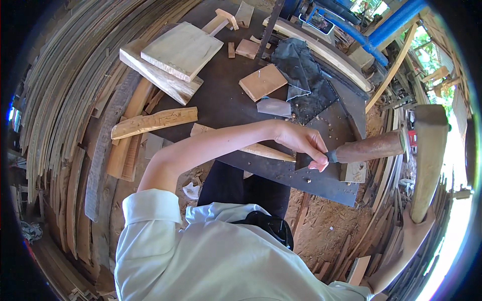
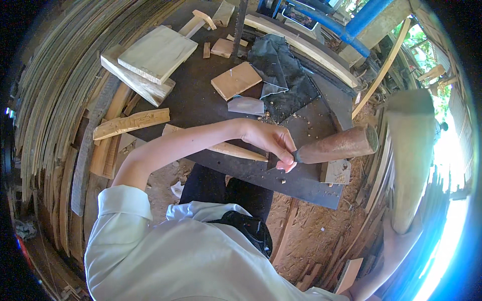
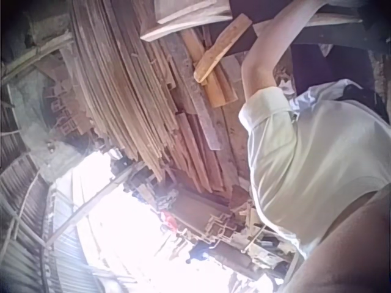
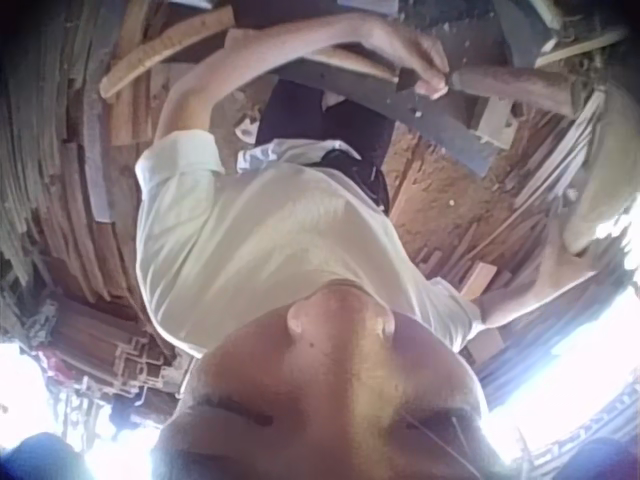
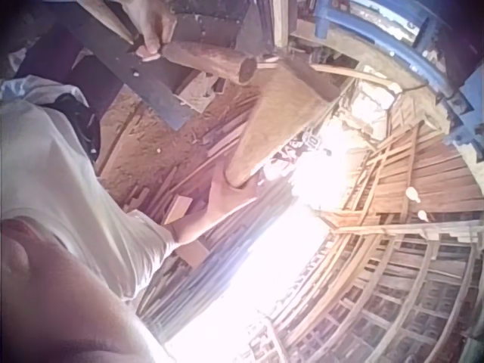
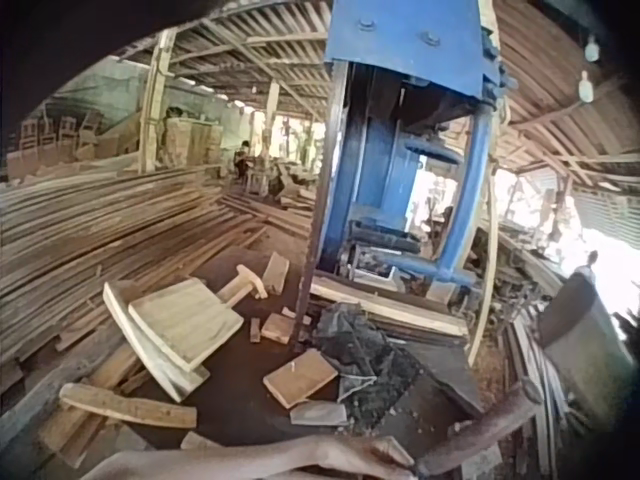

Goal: The person carves small wooden pieces using a chisel and a wooden mallet on a workbench. They repeatedly strike the chisel to shape the wood, rotate the pieces, and occasionally wipe the work surface with a cloth. The person also adjusts the camera at one point.

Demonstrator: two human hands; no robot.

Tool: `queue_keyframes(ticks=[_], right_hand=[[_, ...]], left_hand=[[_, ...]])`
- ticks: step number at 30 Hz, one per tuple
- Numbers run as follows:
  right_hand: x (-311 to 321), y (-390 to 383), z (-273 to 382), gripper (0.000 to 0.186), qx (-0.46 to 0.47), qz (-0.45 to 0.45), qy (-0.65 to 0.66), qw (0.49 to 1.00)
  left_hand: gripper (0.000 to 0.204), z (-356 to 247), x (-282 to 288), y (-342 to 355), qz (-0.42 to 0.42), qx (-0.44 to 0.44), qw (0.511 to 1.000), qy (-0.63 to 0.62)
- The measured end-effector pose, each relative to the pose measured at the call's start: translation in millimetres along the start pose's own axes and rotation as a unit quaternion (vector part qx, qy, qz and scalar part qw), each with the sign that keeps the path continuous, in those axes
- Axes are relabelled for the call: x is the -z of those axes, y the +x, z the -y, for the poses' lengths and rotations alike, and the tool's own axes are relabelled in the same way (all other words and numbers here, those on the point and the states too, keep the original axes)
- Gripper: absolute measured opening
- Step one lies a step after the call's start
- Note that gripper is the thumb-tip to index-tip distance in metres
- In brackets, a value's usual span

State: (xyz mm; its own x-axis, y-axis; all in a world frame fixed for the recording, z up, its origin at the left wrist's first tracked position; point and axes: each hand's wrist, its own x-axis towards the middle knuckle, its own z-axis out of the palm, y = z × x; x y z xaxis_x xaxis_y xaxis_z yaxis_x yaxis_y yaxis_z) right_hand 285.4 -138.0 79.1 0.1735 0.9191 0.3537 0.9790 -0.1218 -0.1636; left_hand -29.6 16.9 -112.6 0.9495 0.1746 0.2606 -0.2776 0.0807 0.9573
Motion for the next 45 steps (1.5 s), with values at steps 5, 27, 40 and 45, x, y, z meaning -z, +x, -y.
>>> queue_keyframes(ticks=[5, 27, 40, 45], right_hand=[[-52.6, 26.8, 33.7, 0.042, -0.003, 0.042, 0.091, 0.995], [-136.8, 12.7, 76.4, 0.045, 0.055, 0.047, 0.163, 0.984], [-221.9, -21.5, 108.8, 0.038, 0.141, -0.048, 0.043, 0.988], [-248.6, -13.6, 112.8, 0.038, 0.117, -0.032, 0.070, 0.990]], left_hand=[[0.033, -5.1, 1.0, -7.3, -0.029, 0.034, 0.999, 0.014], [0.033, 6.8, 7.2, 2.4, -0.051, -0.061, 0.996, -0.041], [0.031, -7.7, 21.4, 3.5, -0.195, -0.098, 0.972, -0.082], [0.032, -16.6, 16.9, 5.4, -0.206, -0.067, 0.976, -0.038]])
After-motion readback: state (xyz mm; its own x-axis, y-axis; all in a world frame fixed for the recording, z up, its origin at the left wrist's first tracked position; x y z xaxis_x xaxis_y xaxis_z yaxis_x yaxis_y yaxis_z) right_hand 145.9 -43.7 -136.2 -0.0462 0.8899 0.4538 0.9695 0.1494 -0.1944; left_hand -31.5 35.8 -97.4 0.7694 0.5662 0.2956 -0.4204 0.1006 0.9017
